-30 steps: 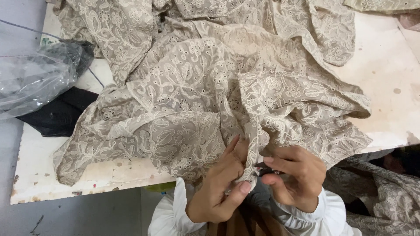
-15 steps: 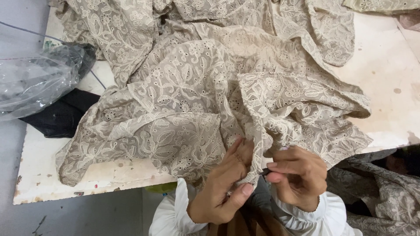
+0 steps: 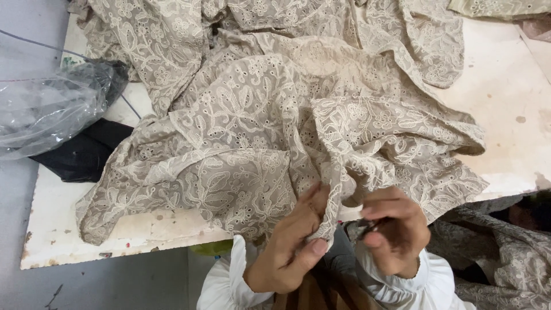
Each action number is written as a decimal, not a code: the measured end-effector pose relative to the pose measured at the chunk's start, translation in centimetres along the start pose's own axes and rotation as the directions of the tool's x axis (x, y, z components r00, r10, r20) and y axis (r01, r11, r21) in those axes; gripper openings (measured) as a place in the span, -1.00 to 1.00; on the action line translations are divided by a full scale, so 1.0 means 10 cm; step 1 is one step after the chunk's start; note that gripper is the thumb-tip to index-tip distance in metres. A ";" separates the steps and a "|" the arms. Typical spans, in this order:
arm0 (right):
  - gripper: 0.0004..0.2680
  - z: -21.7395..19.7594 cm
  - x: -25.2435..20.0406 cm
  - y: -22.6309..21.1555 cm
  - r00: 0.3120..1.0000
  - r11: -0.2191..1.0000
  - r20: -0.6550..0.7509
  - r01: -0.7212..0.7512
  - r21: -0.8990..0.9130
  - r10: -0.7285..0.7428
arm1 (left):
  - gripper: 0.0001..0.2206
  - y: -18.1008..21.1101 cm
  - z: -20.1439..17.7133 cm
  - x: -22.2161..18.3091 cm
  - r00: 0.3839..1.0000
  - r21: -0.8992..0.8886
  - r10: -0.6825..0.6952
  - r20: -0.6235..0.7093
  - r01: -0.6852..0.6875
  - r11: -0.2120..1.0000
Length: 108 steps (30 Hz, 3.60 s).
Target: Trimming loose threads from lace fabric using small scissors in a sewing factory
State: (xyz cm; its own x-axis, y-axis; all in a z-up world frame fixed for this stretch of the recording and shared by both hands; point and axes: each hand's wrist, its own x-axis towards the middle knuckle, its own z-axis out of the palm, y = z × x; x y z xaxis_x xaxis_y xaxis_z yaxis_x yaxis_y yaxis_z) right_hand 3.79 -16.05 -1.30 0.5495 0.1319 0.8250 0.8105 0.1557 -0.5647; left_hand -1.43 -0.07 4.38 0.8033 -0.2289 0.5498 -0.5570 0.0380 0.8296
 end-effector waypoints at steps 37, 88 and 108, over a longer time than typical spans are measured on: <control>-0.93 0.00 0.51 -0.35 0.961 0.925 -0.006 -0.268 -0.270 0.277 | -0.68 -0.64 -0.35 -0.69 0.804 -0.890 -0.592 -0.055 0.229 0.395; -0.86 0.07 0.22 0.00 0.999 0.997 0.036 0.025 -0.078 -0.022 | -0.80 -0.05 -0.16 -0.24 0.912 0.054 -0.176 -0.371 0.210 0.976; -0.99 -0.39 0.34 0.30 0.841 0.869 -0.229 -0.452 0.203 0.491 | -0.83 0.14 -1.10 -0.32 0.903 0.078 -0.338 -0.266 0.370 0.926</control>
State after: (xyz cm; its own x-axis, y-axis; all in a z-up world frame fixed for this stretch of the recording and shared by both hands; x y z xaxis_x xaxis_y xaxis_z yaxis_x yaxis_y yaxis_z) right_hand 8.86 -18.94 -0.11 0.9062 -0.0369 0.4213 0.4146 0.2743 -0.8677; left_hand -2.46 11.44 4.88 0.9697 0.0388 0.2413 -0.2349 -0.1250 0.9639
